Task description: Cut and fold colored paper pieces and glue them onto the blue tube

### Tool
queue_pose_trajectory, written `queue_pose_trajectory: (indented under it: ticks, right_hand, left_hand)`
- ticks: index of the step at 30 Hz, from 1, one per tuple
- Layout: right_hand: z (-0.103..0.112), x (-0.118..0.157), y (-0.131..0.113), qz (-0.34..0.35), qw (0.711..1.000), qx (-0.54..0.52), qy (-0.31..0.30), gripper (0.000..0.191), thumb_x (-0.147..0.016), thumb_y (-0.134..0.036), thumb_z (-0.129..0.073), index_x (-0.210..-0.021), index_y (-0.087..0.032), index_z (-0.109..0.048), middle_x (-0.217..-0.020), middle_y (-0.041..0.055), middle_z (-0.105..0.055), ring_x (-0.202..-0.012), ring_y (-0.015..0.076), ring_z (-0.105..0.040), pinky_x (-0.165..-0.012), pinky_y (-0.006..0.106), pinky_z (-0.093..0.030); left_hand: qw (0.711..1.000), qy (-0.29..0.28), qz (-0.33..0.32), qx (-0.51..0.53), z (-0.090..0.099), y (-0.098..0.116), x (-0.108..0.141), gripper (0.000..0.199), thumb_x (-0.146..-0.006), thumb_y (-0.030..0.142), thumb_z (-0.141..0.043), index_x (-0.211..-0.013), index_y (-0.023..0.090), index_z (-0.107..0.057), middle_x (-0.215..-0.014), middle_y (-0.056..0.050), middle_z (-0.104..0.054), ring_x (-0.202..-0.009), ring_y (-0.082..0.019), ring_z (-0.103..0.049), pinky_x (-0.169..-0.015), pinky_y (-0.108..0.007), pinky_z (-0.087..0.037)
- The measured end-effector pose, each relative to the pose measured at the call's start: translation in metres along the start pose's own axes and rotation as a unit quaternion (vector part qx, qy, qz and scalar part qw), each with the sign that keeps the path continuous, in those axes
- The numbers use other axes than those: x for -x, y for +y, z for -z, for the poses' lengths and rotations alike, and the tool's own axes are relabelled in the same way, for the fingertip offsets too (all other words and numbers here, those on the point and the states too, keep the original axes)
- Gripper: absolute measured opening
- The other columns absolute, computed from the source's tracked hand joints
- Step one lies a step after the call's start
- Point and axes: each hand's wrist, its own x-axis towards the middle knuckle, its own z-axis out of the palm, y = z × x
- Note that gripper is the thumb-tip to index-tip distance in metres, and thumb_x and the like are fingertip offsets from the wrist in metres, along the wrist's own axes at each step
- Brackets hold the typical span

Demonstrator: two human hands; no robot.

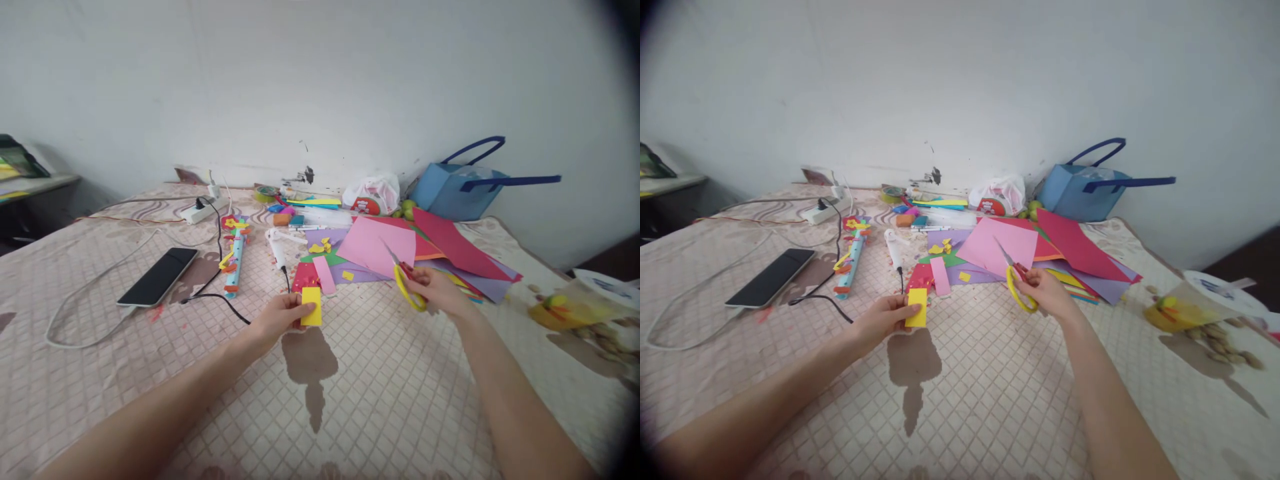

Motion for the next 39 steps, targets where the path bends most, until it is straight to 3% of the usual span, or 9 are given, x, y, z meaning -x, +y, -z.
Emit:
queue_pose_trajectory:
  ticks: [2,5,9,13,17,22,28,35,39]
  right_hand:
    - [-0.011,0.009,-0.017,-0.018,0.984,-0.167,-0.057,0.039,-0.055,-0.045,-0.074,-0.078,-0.019,-0.056,-0.06,-0.0023,-0.054,-0.049,0.0101,-0.047,-0.046,0.022,-0.034]
    - [-0.045,0.028,-0.042,-0.012,0.973,-0.211,-0.098,0.038,-0.058,-0.043,-0.073,-0.084,-0.021,-0.054,-0.057,-0.0065,-0.046,-0.046,0.0084,-0.043,-0.045,0.022,-0.034]
    - [-0.095,0.058,-0.063,-0.016,0.941,-0.301,-0.152,0.03,-0.065,-0.039,-0.07,-0.075,-0.02,-0.049,-0.055,-0.0068,-0.044,-0.047,0.0082,-0.042,-0.045,0.022,-0.033]
    - [-0.122,0.075,-0.069,-0.032,0.925,-0.341,-0.162,0.031,-0.064,-0.037,-0.072,-0.074,-0.02,-0.048,-0.06,-0.0061,-0.046,-0.05,0.0078,-0.042,-0.05,0.022,-0.035]
    - [-0.126,0.074,-0.067,-0.025,0.927,-0.355,-0.119,0.032,-0.06,-0.031,-0.074,-0.076,-0.02,-0.049,-0.07,-0.0041,-0.05,-0.062,0.0103,-0.048,-0.059,0.024,-0.041]
    - [-0.123,0.071,-0.066,-0.039,0.912,-0.394,-0.104,0.032,-0.059,-0.028,-0.075,-0.075,-0.02,-0.049,-0.07,-0.005,-0.048,-0.063,0.0097,-0.05,-0.062,0.025,-0.042]
    - [-0.118,0.073,-0.072,-0.054,0.902,-0.416,-0.101,0.031,-0.061,-0.029,-0.074,-0.077,-0.02,-0.05,-0.069,-0.0054,-0.051,-0.06,0.0081,-0.05,-0.057,0.021,-0.039]
    - [-0.114,0.073,-0.072,-0.057,0.906,-0.411,-0.082,0.031,-0.061,-0.032,-0.074,-0.077,-0.019,-0.05,-0.063,-0.0067,-0.051,-0.054,0.0071,-0.048,-0.052,0.021,-0.034]
    - [-0.118,0.078,-0.073,-0.057,0.919,-0.375,-0.109,0.027,-0.067,-0.034,-0.07,-0.078,-0.019,-0.05,-0.067,-0.0044,-0.054,-0.056,0.0072,-0.048,-0.051,0.021,-0.032]
  left_hand:
    - [1.0,0.002,-0.002,0.005,0.0,0.0,-0.001,0.025,-0.065,0.033,-0.072,-0.069,0.012,-0.058,-0.068,-0.001,-0.06,-0.058,-0.007,-0.053,-0.053,-0.018,-0.042]
    - [1.0,0.001,-0.002,-0.001,-0.003,0.0,-0.002,0.025,-0.064,0.032,-0.073,-0.066,0.012,-0.057,-0.065,0.0,-0.059,-0.055,-0.007,-0.051,-0.053,-0.018,-0.04]
    - [0.999,-0.023,-0.013,-0.037,-0.008,0.001,-0.003,0.024,-0.066,0.035,-0.07,-0.067,0.013,-0.058,-0.064,0.001,-0.058,-0.055,-0.007,-0.051,-0.054,-0.02,-0.038]
    - [0.994,-0.057,-0.026,-0.092,-0.013,-0.003,-0.005,0.025,-0.068,0.038,-0.067,-0.07,0.014,-0.059,-0.062,0.001,-0.057,-0.055,-0.009,-0.05,-0.052,-0.02,-0.035]
    - [0.991,-0.066,-0.036,-0.115,-0.022,-0.003,-0.004,0.03,-0.069,0.043,-0.065,-0.071,0.013,-0.059,-0.061,0.0,-0.056,-0.053,-0.009,-0.048,-0.05,-0.02,-0.034]
    - [0.998,-0.015,-0.022,-0.056,-0.03,0.006,0.0,0.04,-0.077,0.052,-0.051,-0.08,0.013,-0.061,-0.071,-0.003,-0.059,-0.064,-0.012,-0.054,-0.057,-0.024,-0.043]
    - [0.997,0.006,-0.043,-0.07,-0.037,0.014,-0.005,0.024,-0.069,0.032,-0.067,-0.064,0.014,-0.053,-0.061,0.0,-0.056,-0.055,-0.009,-0.052,-0.051,-0.02,-0.041]
    - [0.995,0.005,-0.059,-0.078,-0.037,0.015,-0.009,0.023,-0.069,0.031,-0.067,-0.065,0.013,-0.054,-0.062,-0.001,-0.058,-0.054,-0.008,-0.054,-0.05,-0.018,-0.043]
    - [0.996,0.051,-0.064,-0.033,-0.029,0.013,-0.013,0.022,-0.071,0.032,-0.064,-0.07,0.013,-0.053,-0.071,-0.003,-0.06,-0.062,-0.011,-0.058,-0.053,-0.021,-0.047]
